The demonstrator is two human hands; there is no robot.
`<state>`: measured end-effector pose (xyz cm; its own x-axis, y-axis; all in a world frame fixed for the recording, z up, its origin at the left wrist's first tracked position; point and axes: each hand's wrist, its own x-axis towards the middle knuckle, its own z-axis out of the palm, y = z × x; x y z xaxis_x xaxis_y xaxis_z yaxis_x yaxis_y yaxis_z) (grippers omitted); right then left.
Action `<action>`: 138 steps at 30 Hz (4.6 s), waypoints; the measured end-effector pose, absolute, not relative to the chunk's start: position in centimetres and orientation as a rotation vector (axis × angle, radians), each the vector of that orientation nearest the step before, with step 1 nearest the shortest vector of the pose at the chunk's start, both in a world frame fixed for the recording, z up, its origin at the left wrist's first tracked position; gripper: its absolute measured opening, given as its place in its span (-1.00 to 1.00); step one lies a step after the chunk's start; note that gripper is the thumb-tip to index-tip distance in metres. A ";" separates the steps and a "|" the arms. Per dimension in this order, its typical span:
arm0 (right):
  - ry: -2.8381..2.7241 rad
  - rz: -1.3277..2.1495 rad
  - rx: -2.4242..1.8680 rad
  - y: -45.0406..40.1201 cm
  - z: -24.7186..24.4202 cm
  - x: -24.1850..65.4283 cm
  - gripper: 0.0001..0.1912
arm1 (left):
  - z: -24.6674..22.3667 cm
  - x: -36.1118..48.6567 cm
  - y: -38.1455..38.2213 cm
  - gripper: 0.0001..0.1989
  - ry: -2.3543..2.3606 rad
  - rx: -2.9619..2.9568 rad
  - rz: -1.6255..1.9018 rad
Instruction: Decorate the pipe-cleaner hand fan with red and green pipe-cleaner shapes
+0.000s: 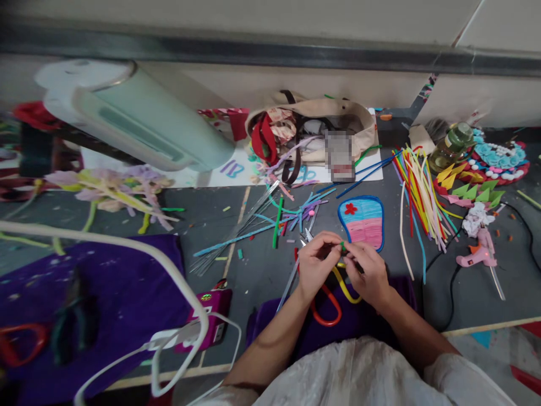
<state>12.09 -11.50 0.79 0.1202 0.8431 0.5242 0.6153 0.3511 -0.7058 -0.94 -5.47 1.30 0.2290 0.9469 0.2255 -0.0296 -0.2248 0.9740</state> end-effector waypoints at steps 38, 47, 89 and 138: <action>-1.551 0.309 -1.377 -11.8 0.7 12.0 -0.65 | 1.2 -1.0 -5.6 -0.94 0.908 1.458 1.187; -1.534 0.318 -1.362 -11.8 0.6 12.0 -0.63 | 1.6 -1.0 -5.6 -0.94 0.920 1.448 1.179; -1.023 0.800 -1.316 -11.0 -0.7 12.5 -0.68 | 0.0 -0.2 -4.9 -0.72 0.914 0.956 1.034; -0.633 0.954 -1.159 -10.4 1.9 13.7 -0.81 | 1.5 4.3 -6.6 -0.69 0.823 0.899 1.197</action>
